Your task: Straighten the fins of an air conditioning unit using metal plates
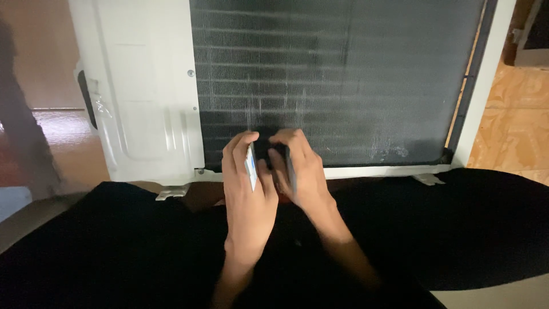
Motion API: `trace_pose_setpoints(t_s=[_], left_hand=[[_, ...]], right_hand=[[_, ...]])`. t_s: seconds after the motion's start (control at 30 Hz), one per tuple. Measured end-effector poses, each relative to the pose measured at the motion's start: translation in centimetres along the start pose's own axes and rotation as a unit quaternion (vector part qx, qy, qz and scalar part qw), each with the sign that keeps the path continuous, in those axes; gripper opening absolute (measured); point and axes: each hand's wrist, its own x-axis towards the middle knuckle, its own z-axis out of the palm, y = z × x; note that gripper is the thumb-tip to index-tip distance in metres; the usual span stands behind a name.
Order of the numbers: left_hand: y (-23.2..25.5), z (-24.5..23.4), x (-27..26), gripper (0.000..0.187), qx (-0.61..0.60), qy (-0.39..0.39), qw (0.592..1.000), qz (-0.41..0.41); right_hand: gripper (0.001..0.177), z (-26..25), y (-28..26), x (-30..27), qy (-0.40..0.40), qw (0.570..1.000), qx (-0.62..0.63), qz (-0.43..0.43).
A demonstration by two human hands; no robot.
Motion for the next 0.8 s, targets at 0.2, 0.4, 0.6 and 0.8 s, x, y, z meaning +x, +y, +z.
trace_pose_setpoints(t_s=[0.2,0.4,0.6,0.8], left_hand=[[0.2,-0.3,-0.3,0.057,0.006,0.012,1.0,-0.009],[0.1,-0.1,-0.6,0.054,-0.011,0.004,0.999,-0.033],[-0.1,0.5,-0.4,0.044,0.012,0.014,1.0,-0.013],[-0.5,0.6,-0.1,0.056,-0.006,0.03,0.999,0.013]], right_hand=[[0.029,-0.9,-0.1,-0.1,-0.027,0.994,0.098,0.027],[0.025,-0.6,0.9,-1.0,0.058,0.993,0.101,0.005],[0.033,-1.2,0.1,-0.1,-0.019,0.999,0.047,0.015],[0.024,-0.9,0.8,-0.2,0.012,0.996,0.082,0.016]])
